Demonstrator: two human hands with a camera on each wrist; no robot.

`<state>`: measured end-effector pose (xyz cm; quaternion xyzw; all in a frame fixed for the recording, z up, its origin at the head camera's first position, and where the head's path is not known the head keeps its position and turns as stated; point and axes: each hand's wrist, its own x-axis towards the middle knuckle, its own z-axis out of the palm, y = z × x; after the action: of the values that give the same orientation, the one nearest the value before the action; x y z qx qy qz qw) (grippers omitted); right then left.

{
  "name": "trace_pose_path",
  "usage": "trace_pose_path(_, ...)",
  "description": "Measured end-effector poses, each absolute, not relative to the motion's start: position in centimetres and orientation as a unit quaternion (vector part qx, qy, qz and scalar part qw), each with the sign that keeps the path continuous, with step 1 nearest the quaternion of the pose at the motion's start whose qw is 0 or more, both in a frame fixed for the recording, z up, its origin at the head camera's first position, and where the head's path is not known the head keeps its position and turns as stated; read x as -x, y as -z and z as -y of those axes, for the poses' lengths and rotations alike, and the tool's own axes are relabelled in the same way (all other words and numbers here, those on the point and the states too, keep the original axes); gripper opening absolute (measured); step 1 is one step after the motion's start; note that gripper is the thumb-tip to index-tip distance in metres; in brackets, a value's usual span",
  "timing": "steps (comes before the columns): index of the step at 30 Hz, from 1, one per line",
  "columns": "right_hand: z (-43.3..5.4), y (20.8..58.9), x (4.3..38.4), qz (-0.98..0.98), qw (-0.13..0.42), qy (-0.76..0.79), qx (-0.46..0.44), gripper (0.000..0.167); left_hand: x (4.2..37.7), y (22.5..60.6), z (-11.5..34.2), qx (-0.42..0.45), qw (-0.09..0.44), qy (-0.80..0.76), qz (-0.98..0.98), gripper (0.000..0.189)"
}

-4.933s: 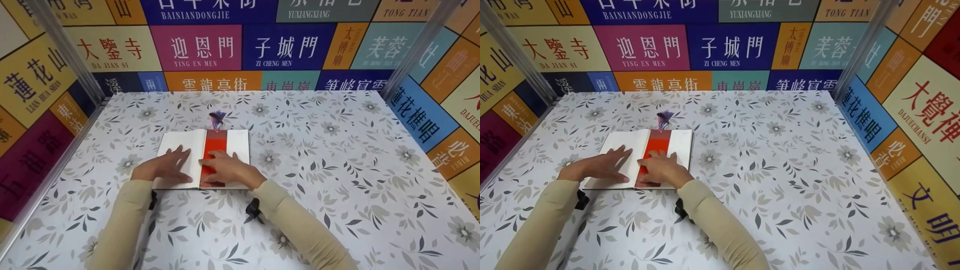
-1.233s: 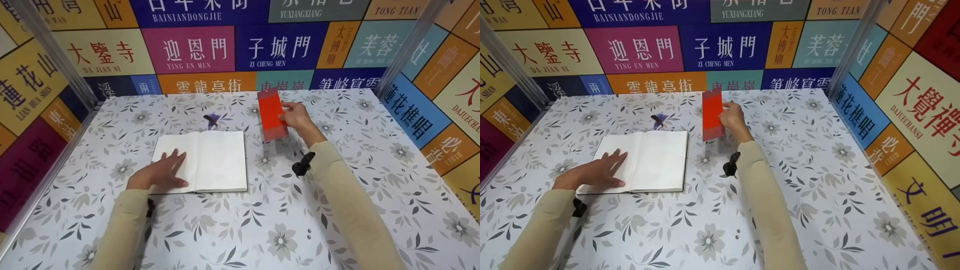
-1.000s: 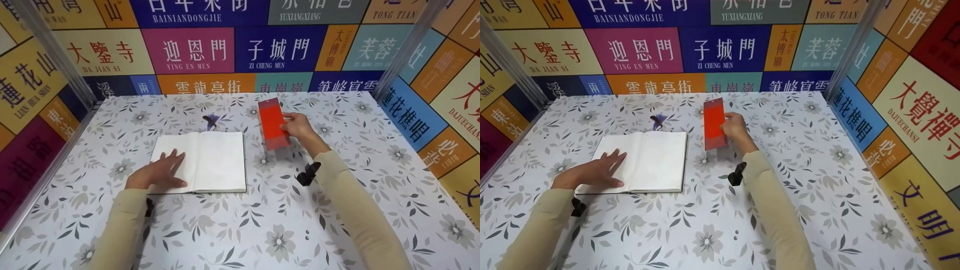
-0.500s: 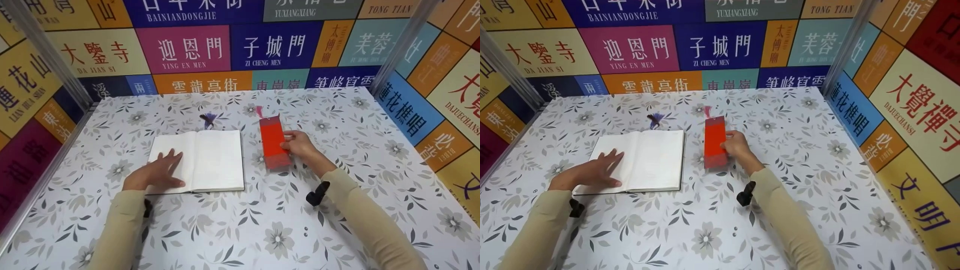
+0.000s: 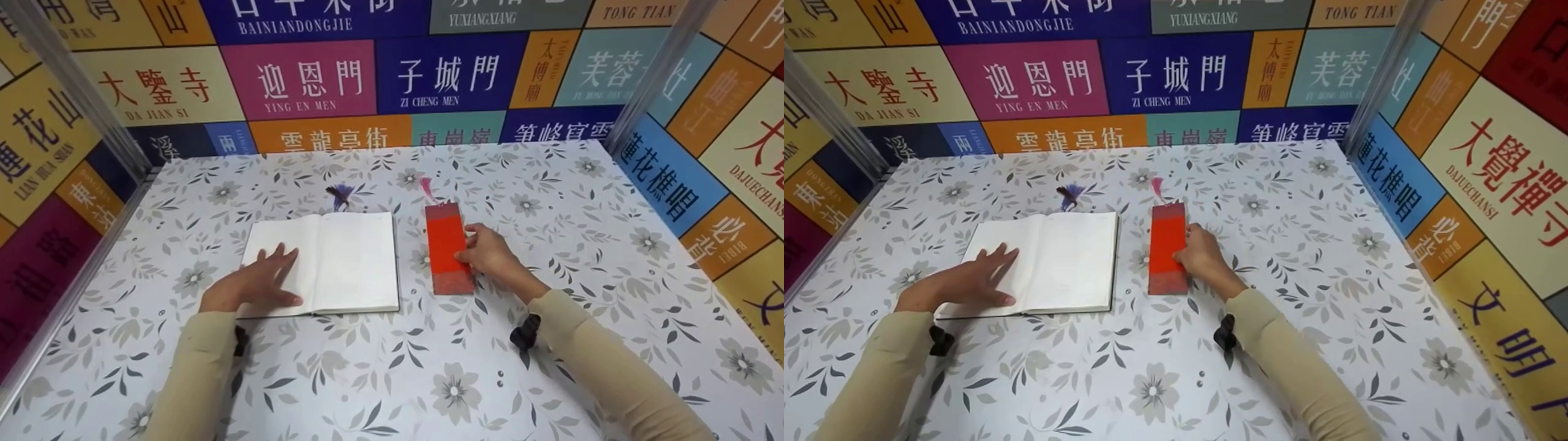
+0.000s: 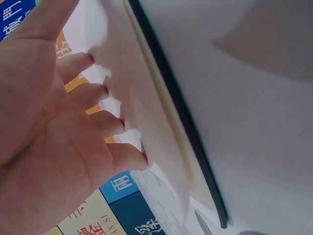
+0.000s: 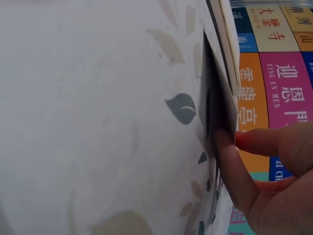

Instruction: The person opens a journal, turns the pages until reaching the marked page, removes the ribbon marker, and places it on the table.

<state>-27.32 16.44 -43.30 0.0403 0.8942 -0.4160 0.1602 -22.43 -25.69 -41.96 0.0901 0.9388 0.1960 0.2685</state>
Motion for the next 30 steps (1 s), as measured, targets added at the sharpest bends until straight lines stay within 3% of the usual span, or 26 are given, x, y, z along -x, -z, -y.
trace_pose_path(16,-14.1,42.8,26.2,-0.971,0.082,0.22,0.041,0.053,22.3,42.1,25.9,-0.105,0.249,-0.21,-0.94,0.106)
trace_pose_path(22,-13.1,41.9,25.7,-0.961,0.102,0.251,0.059,0.059,22.3,42.0,25.9,-0.108,0.246,-0.21,-0.94,0.107)
trace_pose_path(30,-11.3,40.8,24.8,-0.934,0.08,0.314,0.152,0.058,22.2,42.0,25.9,-0.098,0.25,-0.21,-0.94,0.105)
